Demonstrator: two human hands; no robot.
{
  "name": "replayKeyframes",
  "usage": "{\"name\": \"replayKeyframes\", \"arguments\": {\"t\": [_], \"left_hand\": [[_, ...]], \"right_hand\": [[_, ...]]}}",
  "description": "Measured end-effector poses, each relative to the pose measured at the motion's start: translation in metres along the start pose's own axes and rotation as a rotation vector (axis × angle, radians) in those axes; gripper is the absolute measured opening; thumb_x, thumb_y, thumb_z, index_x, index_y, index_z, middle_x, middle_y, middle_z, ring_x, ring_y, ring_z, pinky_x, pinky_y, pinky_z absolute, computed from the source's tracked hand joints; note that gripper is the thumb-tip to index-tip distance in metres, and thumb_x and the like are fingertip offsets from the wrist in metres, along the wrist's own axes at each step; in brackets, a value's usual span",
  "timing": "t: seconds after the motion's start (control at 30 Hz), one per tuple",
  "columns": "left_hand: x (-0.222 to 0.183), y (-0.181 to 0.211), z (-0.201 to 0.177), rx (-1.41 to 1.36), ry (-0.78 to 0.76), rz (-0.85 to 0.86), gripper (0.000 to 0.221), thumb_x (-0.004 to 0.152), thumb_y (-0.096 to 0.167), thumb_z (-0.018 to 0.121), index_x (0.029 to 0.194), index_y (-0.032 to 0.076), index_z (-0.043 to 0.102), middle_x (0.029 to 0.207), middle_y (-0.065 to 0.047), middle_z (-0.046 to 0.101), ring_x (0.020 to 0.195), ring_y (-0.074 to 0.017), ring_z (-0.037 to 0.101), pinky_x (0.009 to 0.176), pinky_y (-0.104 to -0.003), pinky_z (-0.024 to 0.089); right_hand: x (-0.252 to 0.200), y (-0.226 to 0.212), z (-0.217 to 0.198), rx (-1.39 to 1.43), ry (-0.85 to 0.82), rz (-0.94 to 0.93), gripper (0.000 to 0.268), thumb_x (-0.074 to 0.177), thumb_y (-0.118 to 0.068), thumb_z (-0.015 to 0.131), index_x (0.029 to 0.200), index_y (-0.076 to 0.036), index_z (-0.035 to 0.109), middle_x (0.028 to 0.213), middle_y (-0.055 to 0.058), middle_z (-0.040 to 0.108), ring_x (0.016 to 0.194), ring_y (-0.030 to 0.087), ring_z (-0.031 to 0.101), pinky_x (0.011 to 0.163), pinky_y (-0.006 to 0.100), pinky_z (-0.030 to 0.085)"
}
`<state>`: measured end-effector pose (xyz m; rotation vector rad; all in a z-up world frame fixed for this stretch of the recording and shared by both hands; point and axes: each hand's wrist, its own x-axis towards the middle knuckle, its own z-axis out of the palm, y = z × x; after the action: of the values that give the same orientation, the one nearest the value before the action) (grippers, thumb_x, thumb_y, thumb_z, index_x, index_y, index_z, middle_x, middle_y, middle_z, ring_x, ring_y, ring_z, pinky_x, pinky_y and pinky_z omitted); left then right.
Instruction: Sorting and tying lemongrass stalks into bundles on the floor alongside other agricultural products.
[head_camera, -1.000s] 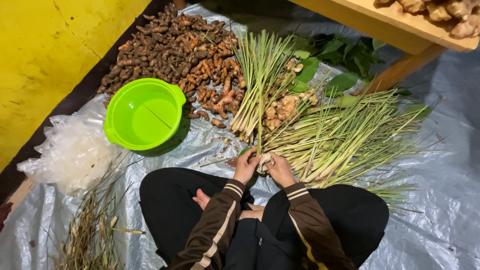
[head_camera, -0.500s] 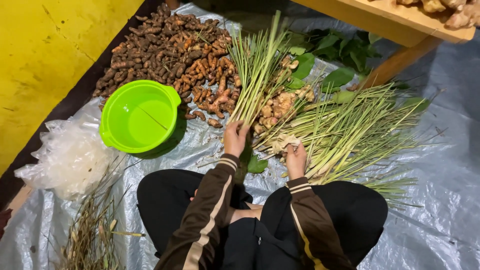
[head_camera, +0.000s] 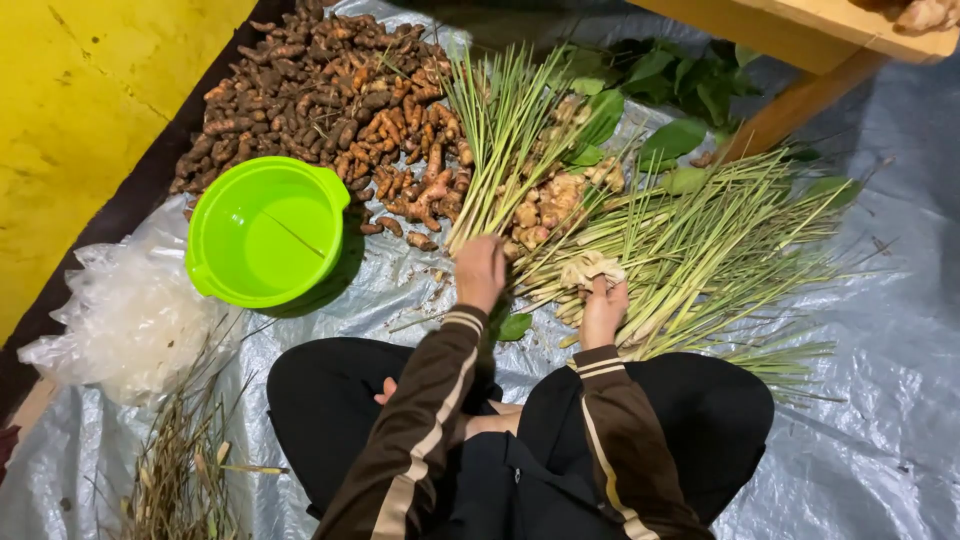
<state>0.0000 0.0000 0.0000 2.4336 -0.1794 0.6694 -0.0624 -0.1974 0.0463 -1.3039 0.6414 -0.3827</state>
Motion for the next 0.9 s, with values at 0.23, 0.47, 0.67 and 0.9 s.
{"name": "replayKeyframes", "arguments": {"t": [0.23,0.47,0.67,0.9], "left_hand": [[-0.064,0.018,-0.003,0.016,-0.394,-0.045,0.043,0.09,0.005,0.059,0.133,0.006,0.053,0.118,-0.018,0.063,0.106,-0.0396,0.065,0.091,-0.045,0.057],[-0.081,-0.011,0.047,0.274,-0.416,0.027,0.024,0.08,0.005,0.068,0.103,0.009,0.061,0.089,-0.008,0.063,0.086,-0.0297,0.067,0.076,-0.038,0.055],[-0.07,0.005,0.018,0.067,-0.508,-0.113,0.018,0.09,0.024,0.065,0.107,0.017,0.068,0.099,-0.004,0.068,0.098,-0.031,0.062,0.085,-0.047,0.048],[-0.053,0.028,-0.044,-0.696,-0.562,-0.4,0.02,0.104,0.021,0.06,0.12,0.013,0.069,0.112,-0.011,0.074,0.109,-0.0286,0.066,0.103,-0.046,0.046]], "right_hand": [[-0.005,-0.008,0.006,0.055,0.038,0.013,0.011,0.099,-0.008,0.057,0.108,-0.009,0.062,0.084,0.007,0.069,0.058,0.011,0.066,0.049,0.016,0.053],[-0.014,-0.014,0.009,0.044,0.007,0.057,0.013,0.096,-0.008,0.058,0.109,-0.008,0.062,0.086,0.009,0.069,0.06,0.014,0.065,0.049,0.019,0.053],[-0.011,-0.018,0.009,0.199,-0.087,0.131,0.027,0.096,-0.014,0.055,0.122,-0.009,0.058,0.107,0.009,0.066,0.079,0.018,0.062,0.058,0.026,0.053],[-0.031,-0.042,0.012,0.361,-0.356,0.289,0.038,0.108,-0.035,0.051,0.125,-0.002,0.058,0.123,0.013,0.06,0.107,0.023,0.057,0.091,0.04,0.051]]}}
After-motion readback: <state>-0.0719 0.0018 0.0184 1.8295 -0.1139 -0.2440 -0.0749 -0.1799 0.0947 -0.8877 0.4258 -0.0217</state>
